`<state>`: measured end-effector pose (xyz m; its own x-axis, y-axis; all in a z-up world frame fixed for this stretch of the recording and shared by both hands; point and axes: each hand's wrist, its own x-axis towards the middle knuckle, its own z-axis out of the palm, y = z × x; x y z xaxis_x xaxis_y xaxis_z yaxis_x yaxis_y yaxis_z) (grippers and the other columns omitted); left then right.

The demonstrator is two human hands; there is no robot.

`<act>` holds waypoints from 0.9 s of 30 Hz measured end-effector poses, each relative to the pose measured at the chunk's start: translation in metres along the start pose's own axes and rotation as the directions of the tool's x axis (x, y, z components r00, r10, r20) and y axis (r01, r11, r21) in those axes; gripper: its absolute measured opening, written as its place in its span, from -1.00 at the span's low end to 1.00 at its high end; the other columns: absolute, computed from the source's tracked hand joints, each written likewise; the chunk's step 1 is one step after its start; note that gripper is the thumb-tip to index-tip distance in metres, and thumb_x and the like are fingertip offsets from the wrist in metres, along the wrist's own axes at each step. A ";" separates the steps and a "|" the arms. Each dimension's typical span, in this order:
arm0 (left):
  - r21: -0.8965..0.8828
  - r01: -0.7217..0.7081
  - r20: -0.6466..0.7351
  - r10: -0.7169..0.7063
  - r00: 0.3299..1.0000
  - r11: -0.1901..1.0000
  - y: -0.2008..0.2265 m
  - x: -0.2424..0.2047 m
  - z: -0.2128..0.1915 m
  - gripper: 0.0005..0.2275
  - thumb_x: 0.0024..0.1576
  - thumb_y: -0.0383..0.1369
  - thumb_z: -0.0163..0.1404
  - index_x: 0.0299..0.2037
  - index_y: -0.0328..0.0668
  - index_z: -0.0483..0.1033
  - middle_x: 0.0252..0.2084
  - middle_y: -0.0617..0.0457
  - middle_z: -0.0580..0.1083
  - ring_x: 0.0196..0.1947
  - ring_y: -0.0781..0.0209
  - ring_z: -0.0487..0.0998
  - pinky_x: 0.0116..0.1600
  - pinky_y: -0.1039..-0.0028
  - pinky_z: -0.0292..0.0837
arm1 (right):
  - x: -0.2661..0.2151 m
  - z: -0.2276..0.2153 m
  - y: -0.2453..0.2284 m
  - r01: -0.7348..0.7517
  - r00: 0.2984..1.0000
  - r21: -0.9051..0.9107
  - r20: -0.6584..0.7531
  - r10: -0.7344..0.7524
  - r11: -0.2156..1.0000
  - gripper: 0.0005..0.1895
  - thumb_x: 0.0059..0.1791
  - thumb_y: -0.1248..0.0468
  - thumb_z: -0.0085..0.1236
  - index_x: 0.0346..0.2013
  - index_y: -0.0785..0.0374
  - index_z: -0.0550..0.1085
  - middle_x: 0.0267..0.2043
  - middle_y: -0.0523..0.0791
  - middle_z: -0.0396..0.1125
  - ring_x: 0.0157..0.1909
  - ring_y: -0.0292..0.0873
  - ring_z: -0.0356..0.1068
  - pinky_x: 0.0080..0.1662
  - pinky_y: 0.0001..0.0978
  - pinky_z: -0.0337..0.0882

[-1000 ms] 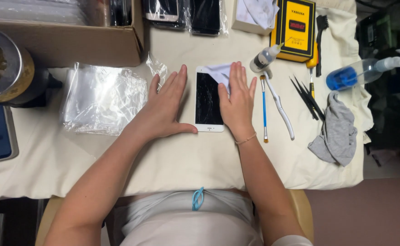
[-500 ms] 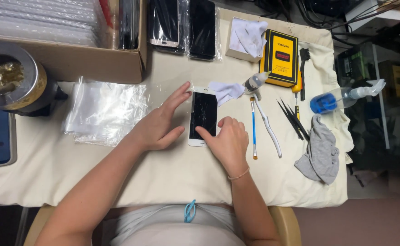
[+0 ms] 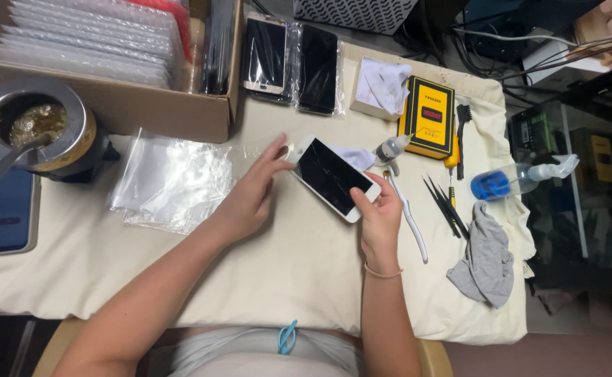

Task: The person places a smartphone into a plastic bag, then removes a black smartphone from a bag and opens it. They use tweezers to lift a ribbon cable and a brush to clean the internal components of the phone.

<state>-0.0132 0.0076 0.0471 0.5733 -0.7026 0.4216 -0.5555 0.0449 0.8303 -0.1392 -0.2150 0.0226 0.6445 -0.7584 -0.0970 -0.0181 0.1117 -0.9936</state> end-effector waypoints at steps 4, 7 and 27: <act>0.299 -0.162 0.016 0.165 0.986 0.940 -0.044 -0.015 0.031 -0.42 0.15 -0.77 -0.15 0.36 -0.03 0.34 0.58 -0.22 -0.36 0.54 -0.19 -0.02 0.45 0.12 0.29 | 0.043 -0.019 0.018 0.104 0.994 0.117 -0.059 -0.097 0.988 -0.67 -0.02 0.47 0.23 0.04 0.36 0.46 -0.14 -0.05 0.52 -0.13 -0.28 0.52 -0.02 -0.40 0.60; 0.440 -0.181 0.012 0.196 0.980 0.879 -0.046 -0.013 0.031 -0.46 0.22 -0.62 -0.12 0.42 0.09 0.26 0.54 -0.20 -0.13 0.52 -0.15 0.05 0.50 0.13 0.20 | 0.061 -0.021 0.027 0.102 0.994 0.229 -0.073 -0.087 0.968 -0.78 0.08 0.38 0.14 0.02 0.32 0.47 -0.12 -0.04 0.53 -0.13 -0.27 0.55 -0.01 -0.34 0.62; -0.174 -0.073 -0.213 0.035 0.976 0.982 -0.024 0.010 0.020 -0.75 0.18 -0.68 0.01 -0.04 -0.23 0.66 -0.07 -0.10 0.66 0.04 -0.10 0.65 0.12 0.14 0.57 | 0.023 -0.006 -0.012 -0.153 0.985 0.163 0.103 0.137 0.975 -0.68 0.17 0.10 -0.08 0.04 0.27 0.43 -0.25 -0.05 0.46 -0.33 -0.19 0.55 -0.32 -0.42 0.62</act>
<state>-0.0057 -0.0147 0.0242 0.6691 -0.5328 0.5181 -0.4822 0.2192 0.8482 -0.1291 -0.2377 0.0322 0.7113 -0.6656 -0.2260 0.0085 0.3296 -0.9441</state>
